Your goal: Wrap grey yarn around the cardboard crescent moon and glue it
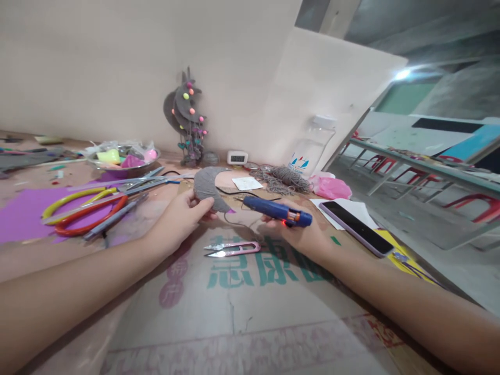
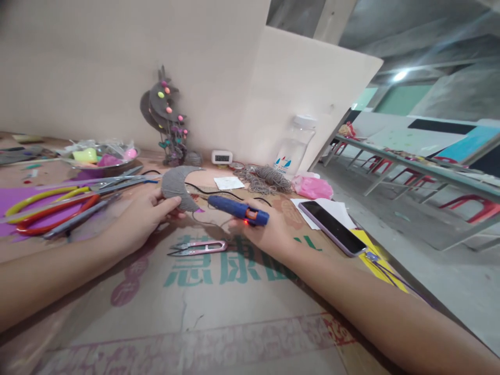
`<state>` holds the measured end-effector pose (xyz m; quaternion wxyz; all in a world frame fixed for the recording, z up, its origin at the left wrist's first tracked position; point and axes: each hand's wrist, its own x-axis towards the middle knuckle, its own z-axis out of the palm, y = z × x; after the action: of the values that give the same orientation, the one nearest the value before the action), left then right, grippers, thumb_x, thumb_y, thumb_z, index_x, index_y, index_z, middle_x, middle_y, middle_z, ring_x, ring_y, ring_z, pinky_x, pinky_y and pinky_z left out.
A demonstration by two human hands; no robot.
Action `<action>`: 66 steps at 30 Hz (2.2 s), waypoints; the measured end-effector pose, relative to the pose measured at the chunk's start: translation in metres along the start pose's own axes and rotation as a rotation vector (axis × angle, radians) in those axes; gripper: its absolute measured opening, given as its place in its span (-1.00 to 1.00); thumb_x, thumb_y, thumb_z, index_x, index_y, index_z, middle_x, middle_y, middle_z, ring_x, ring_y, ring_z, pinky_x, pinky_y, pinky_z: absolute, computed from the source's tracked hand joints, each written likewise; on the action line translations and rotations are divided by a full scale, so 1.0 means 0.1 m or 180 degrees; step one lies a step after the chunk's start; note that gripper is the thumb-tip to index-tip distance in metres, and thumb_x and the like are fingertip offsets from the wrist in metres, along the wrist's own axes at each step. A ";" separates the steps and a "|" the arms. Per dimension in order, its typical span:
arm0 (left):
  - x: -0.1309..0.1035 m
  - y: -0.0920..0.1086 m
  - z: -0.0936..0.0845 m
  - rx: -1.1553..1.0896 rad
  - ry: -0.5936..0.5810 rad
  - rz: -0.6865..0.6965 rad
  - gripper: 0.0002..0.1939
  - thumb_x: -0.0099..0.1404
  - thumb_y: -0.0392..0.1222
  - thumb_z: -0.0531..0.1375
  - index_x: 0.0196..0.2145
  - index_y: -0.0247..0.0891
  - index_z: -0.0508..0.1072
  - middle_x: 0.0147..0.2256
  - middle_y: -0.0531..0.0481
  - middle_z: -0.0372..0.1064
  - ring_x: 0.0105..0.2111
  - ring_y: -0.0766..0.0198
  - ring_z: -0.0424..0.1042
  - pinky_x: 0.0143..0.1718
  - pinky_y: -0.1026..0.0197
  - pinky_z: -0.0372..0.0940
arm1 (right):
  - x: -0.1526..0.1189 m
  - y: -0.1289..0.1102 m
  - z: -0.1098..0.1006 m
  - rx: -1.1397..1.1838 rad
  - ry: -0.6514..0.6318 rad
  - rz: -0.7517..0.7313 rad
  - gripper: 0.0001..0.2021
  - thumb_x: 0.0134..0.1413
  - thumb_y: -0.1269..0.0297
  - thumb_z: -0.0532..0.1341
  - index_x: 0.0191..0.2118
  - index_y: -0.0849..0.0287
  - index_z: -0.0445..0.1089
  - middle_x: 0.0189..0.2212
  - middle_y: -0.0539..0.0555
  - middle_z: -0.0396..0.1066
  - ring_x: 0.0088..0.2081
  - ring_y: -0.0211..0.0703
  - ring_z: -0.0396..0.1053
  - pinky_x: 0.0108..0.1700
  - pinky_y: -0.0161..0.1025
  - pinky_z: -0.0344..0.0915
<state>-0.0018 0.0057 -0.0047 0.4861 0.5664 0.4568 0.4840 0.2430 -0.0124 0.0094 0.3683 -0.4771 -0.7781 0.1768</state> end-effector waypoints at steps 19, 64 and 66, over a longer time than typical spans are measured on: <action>0.00 -0.03 0.00 -0.0096 0.0060 -0.0032 -0.85 0.16 -0.15 0.15 -0.31 -0.25 0.33 -0.45 0.02 0.43 -0.44 0.25 0.46 -0.38 0.19 0.41 | -0.03 0.05 0.05 -0.0232 -0.0439 -0.0063 -0.75 -0.05 0.07 0.27 -0.43 0.16 0.34 -0.51 -0.03 0.32 -0.45 -0.25 0.28 -0.41 -0.32 0.16; -0.02 0.01 0.03 -0.0149 0.0139 -0.0233 -0.83 0.15 -0.16 0.17 -0.29 -0.23 0.31 -0.50 0.05 0.40 -0.51 0.28 0.44 -0.44 0.21 0.40 | -0.03 0.04 0.08 -0.0426 -0.0212 0.0054 -0.72 -0.09 0.04 0.28 -0.51 0.14 0.28 -0.59 -0.08 0.26 -0.53 -0.31 0.21 -0.48 -0.36 0.09; -0.03 0.04 0.04 -0.0116 0.0179 -0.0277 -0.83 0.15 -0.19 0.17 -0.28 -0.25 0.31 -0.50 0.06 0.40 -0.51 0.29 0.44 -0.45 0.23 0.40 | -0.03 0.05 0.07 -0.0411 -0.0246 0.0059 -0.71 -0.09 0.03 0.28 -0.50 0.15 0.30 -0.58 -0.07 0.27 -0.51 -0.30 0.22 -0.47 -0.35 0.10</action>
<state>0.0023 0.0016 -0.0011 0.5038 0.5233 0.4856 0.4864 0.2414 -0.0122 0.0005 0.3048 -0.4999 -0.7971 0.1479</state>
